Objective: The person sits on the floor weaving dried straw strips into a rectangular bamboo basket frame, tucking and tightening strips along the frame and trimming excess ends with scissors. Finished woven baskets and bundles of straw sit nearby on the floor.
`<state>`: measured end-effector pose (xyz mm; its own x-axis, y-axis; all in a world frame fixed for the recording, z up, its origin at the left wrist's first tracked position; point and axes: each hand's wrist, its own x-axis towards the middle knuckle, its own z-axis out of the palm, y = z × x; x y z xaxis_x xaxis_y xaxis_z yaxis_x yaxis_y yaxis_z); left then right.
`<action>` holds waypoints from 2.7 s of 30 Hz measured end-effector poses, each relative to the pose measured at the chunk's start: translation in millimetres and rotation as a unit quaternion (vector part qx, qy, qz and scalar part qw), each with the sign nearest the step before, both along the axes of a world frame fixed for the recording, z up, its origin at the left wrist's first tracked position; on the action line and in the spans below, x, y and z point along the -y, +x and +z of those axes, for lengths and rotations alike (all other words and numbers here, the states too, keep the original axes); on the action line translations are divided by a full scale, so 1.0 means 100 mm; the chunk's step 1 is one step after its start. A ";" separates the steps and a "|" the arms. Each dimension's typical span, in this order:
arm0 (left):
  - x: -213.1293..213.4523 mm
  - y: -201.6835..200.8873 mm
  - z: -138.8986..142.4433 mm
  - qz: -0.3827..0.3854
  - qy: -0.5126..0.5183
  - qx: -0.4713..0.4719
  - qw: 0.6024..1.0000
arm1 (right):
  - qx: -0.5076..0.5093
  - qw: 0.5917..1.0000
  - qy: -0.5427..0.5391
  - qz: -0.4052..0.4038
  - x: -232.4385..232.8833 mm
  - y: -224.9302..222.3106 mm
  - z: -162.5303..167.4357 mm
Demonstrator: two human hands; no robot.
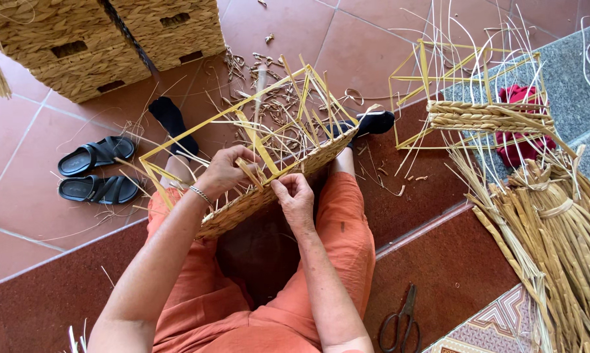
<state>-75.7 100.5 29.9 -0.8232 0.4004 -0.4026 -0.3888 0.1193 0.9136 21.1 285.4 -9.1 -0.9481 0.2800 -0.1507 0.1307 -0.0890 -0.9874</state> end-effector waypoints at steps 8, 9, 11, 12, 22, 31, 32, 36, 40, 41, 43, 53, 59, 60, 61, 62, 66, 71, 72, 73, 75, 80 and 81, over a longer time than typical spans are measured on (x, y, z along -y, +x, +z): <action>-0.09 -0.13 -0.02 -0.074 -0.003 0.013 0.997 | -0.024 0.999 -0.003 -0.023 0.04 -0.03 -0.14; -0.10 -0.13 -0.02 -0.064 0.016 0.017 0.998 | -0.022 0.999 0.003 -0.029 0.05 -0.04 -0.14; -0.11 -0.14 -0.02 -0.071 0.003 0.024 0.997 | -0.018 0.999 0.013 -0.035 0.07 -0.04 -0.14; -0.12 -0.14 -0.02 -0.075 -0.003 0.028 0.997 | -0.016 0.999 0.018 -0.037 0.07 -0.04 -0.13; -0.15 -0.08 0.06 -0.094 -0.151 -0.010 0.984 | -0.044 0.998 0.026 -0.027 0.12 0.05 0.03; -0.13 -0.05 -0.05 -0.113 -0.099 -0.046 0.988 | -0.029 0.997 0.078 0.002 0.05 0.16 0.24; -0.14 -0.05 -0.07 -0.111 -0.130 -0.048 0.984 | -0.017 0.994 0.107 0.003 0.06 0.15 0.28; -0.14 -0.05 -0.11 -0.138 -0.134 -0.069 0.979 | 0.007 0.981 0.190 0.023 0.07 0.10 0.37; -0.13 -0.06 -0.10 -0.202 -0.076 -0.071 0.974 | 0.000 0.963 0.266 0.039 0.03 0.06 0.32; -0.11 -0.06 -0.08 -0.212 -0.100 -0.050 0.971 | 0.016 0.975 0.217 0.045 0.01 0.05 0.28; -0.07 -0.07 -0.05 -0.210 -0.115 -0.027 0.970 | 0.047 0.990 0.118 0.058 -0.05 0.00 0.19; 0.05 -0.01 -0.06 -0.245 0.035 -0.105 0.963 | 0.051 0.947 0.316 0.004 -0.83 0.14 -0.09; 0.00 0.18 0.12 -0.238 -0.146 -0.250 0.927 | 0.112 0.883 0.456 0.005 -0.85 0.17 -0.02; -0.02 0.19 0.13 -0.219 -0.163 -0.266 0.924 | 0.068 0.873 0.482 0.014 -0.82 0.18 0.02; -0.02 0.19 0.14 -0.208 -0.145 -0.260 0.932 | 0.024 0.861 0.508 0.024 -0.79 0.19 0.07; -0.02 0.20 0.15 -0.197 -0.126 -0.252 0.939 | -0.009 0.859 0.510 0.040 -0.75 0.21 0.13; -0.06 0.27 0.19 -0.168 -0.186 -0.269 0.930 | -0.125 0.823 0.554 0.002 -0.45 0.24 0.42; -0.19 0.47 0.34 -0.075 -0.268 -0.292 0.915 | -0.178 0.787 0.585 -0.078 -0.28 0.21 0.67; -0.21 0.51 0.37 -0.054 -0.274 -0.284 0.917 | -0.167 0.790 0.589 -0.036 -0.25 0.18 0.66; -0.22 0.54 0.39 -0.051 -0.269 -0.304 0.913 | -0.156 0.790 0.593 0.004 -0.22 0.16 0.65; -0.24 0.59 0.40 -0.043 -0.257 -0.344 0.902 | -0.152 0.821 0.549 0.027 -0.17 0.13 0.58; -0.38 0.77 0.27 0.121 -0.179 -0.398 0.892 | -0.134 0.875 0.461 0.065 -0.20 0.08 0.43; -0.40 0.78 0.24 0.166 -0.149 -0.426 0.876 | -0.144 0.878 0.451 0.071 -0.24 0.07 0.42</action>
